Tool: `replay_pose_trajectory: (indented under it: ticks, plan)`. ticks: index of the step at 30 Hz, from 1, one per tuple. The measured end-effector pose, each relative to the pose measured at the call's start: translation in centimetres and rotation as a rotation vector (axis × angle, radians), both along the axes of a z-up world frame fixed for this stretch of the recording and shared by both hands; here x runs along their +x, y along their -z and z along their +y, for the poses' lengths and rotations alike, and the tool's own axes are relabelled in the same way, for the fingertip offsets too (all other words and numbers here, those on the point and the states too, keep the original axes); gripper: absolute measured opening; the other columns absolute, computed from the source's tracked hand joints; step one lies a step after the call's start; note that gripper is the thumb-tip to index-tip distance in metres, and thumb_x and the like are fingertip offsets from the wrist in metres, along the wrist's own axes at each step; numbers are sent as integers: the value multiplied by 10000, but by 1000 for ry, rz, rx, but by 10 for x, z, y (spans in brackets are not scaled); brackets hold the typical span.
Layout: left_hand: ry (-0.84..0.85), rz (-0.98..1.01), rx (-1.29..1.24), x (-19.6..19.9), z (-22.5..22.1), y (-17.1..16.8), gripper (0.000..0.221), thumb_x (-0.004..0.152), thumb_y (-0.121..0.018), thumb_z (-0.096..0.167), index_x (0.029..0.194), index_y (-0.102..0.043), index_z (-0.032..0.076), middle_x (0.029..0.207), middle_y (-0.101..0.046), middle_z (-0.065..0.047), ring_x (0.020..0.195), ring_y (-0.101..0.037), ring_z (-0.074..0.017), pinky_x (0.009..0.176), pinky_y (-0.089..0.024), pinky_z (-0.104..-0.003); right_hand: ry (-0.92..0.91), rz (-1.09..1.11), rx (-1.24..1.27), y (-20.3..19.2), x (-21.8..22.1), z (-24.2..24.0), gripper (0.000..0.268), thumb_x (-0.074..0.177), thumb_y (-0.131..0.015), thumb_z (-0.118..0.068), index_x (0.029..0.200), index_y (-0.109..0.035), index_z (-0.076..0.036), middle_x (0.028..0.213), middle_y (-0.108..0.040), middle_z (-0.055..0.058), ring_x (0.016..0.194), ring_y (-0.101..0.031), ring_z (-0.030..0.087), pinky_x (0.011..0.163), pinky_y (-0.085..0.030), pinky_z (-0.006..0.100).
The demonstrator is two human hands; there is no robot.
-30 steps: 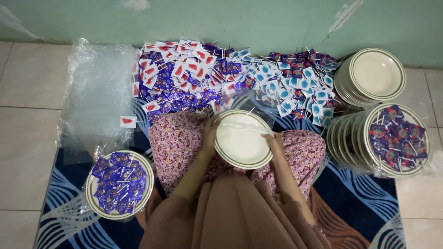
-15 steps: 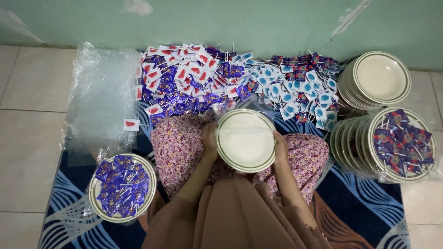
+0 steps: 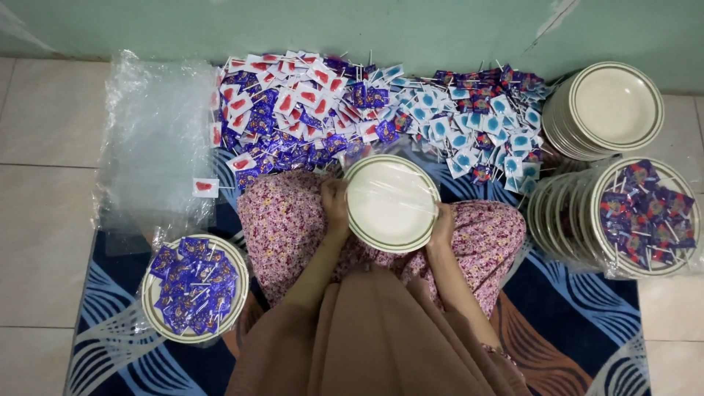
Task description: The person picks up several individual purple packets from a pile on the floor and places them one by one onto a beige plate, then covers the plate with a clear plastic film and smooths the edges.
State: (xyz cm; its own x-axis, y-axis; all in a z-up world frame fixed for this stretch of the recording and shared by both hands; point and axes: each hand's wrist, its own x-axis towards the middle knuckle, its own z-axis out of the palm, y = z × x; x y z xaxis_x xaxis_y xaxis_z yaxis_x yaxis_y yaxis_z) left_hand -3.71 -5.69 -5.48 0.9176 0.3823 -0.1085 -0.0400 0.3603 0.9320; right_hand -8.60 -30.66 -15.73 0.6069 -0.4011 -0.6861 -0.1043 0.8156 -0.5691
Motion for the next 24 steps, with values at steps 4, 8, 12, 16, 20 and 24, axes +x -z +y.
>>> replay_pose_trajectory:
  ticks: [4,8,12,16,20,24]
  plan:
    - [-100,153,-80,10,-3,45,147,993,-660,183,1031,-554,89,958,-600,-76,924,-591,-190,918,-470,-386,141,19,33,-65,6,39,231,741,-709,-159,944,-709,-50,915,-720,131,841,-752,268,828,-614,344]
    - [-22,192,-29,-6,-7,-32,269,943,-733,240,1119,-585,101,1040,-577,-72,993,-594,-195,965,-493,-369,67,79,-134,-74,1,24,312,756,-738,-207,997,-693,-13,967,-699,173,906,-721,298,853,-587,450]
    - [252,64,440,-10,6,-41,724,781,-932,297,1330,-505,93,1284,-421,-160,1200,-524,-357,1022,-512,-487,-446,236,-851,-117,-10,13,371,887,-656,-324,1038,-755,0,1045,-688,200,1086,-614,297,1004,-457,519]
    - [276,-105,570,1,11,-59,712,816,-916,308,1312,-488,31,1265,-438,-192,1258,-449,-406,1127,-335,-575,-568,122,-1155,-82,-3,-19,296,921,-700,-343,942,-762,-54,1054,-709,186,1111,-653,316,997,-468,457]
    - [301,-110,607,-1,17,-53,771,756,-942,327,1341,-497,95,1303,-453,-185,1320,-418,-427,1160,-265,-574,-576,-175,-1307,-143,-20,3,255,932,-748,-191,867,-676,46,1207,-593,238,1235,-558,424,1112,-391,501]
    - [371,-140,674,-18,28,-63,792,739,-949,392,1338,-509,117,1301,-499,-121,1328,-418,-322,1158,-290,-497,-663,-341,-1337,-178,-42,9,319,853,-854,-167,872,-627,57,1242,-628,216,1236,-565,433,1110,-379,533]
